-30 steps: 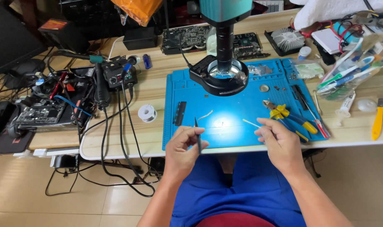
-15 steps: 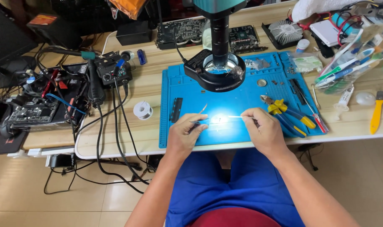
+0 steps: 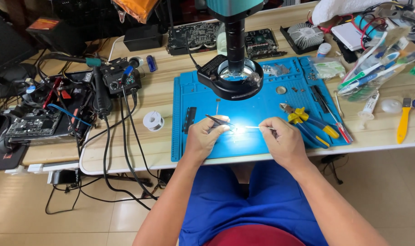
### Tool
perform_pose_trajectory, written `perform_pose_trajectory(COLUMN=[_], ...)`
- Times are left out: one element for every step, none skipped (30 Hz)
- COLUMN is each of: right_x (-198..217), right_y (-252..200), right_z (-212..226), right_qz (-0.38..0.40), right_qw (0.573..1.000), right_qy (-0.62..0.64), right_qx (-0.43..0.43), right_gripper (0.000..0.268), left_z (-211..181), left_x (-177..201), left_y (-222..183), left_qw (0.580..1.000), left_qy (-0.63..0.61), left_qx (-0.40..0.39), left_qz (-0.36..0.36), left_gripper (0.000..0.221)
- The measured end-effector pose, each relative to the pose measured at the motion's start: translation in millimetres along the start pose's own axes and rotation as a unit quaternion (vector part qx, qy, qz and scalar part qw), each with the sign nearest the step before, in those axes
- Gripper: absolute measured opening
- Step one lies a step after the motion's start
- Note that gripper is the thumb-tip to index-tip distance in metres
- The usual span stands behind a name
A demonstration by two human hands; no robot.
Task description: Soldering small wires onto a circuit board using a soldering iron and tweezers under a digital microscope.
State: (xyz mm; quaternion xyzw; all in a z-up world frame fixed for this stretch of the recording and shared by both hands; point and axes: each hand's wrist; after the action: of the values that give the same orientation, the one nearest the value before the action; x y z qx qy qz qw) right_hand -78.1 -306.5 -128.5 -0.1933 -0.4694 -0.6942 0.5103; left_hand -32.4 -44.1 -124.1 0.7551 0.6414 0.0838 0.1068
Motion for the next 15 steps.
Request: perform_pose_trajectory(right_x=[-0.6,-1.2,-2.1,-2.2,-1.7,-1.0,0.9,2.9,4.9,8.6,12.0,15.3,8.0,0.5,-7.3], right_y=[-0.7,-1.6,0.0,0.8,0.9,1.1,3.1,5.2,7.0,11.4,15.0,18.8,19.3,19.5,20.2], right_z=[-0.4,-0.5,0.1,1.4,2.3,2.8,5.0,6.9,8.5,12.9,17.4,21.7,15.3,8.7,2.5], right_qz=[0.002,0.003,0.003,0.003,0.01,0.017,0.017,0.027,0.037,0.037,0.038,0.04,0.041,0.032,0.023], right_qw=[1.0,1.0,1.0,1.0,1.0,1.0,1.0,1.0,0.999,0.999,0.999,0.999,0.999,0.999,0.999], right_qy=[0.0,0.0,0.0,0.0,-0.003,-0.007,-0.007,0.0,0.008,0.008,0.01,0.011,0.012,0.018,0.024], right_qx=[0.0,0.001,0.002,0.004,0.002,0.0,0.0,-0.001,-0.003,-0.003,0.005,0.014,0.013,0.008,0.005], right_gripper=[0.006,0.006,0.005,0.005,0.005,0.005,0.005,0.006,0.008,0.008,0.007,0.007,0.007,0.006,0.007], left_z=[-0.9,-2.0,-4.1,-3.7,-3.2,-2.6,-3.0,-3.3,-3.3,-3.7,-3.9,-4.0,-4.6,-5.1,-5.6], left_x=[-0.8,-1.4,-0.9,-0.1,0.0,-0.3,0.1,0.2,-0.1,0.0,0.2,0.4,0.4,0.4,0.8], left_y=[0.1,-0.1,1.7,1.8,2.1,2.5,2.2,1.9,1.7,2.7,2.9,3.2,3.1,3.0,2.8], left_qw=[1.0,1.0,1.0,1.0,1.0,1.0,1.0,1.0,1.0,1.0,1.0,1.0,0.999,0.999,0.999], left_qy=[0.0,-0.002,-0.002,-0.002,-0.007,-0.012,-0.012,-0.013,-0.014,-0.013,-0.013,-0.013,-0.012,-0.016,-0.019], left_qx=[0.001,0.006,0.008,0.007,0.01,0.014,0.013,0.018,0.022,0.022,0.025,0.028,0.03,0.03,0.03], left_qz=[-0.001,-0.001,-0.002,-0.004,-0.002,-0.001,0.0,0.001,0.004,0.004,0.005,0.005,0.006,0.001,-0.004], left_gripper=[0.025,0.025,0.025,0.025,0.026,0.027,0.027,0.027,0.027,0.027,0.028,0.028,0.028,0.028,0.028])
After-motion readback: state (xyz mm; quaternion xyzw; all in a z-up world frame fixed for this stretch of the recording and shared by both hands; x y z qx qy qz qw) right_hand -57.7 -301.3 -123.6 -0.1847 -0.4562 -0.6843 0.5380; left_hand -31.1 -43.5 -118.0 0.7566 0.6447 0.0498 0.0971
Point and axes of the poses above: each hand's wrist, its own y-axis towards the middle knuckle, its own x-axis out of the back of the hand, z = x × y, and after that the axes turned 15 degrees about -y, right-handed
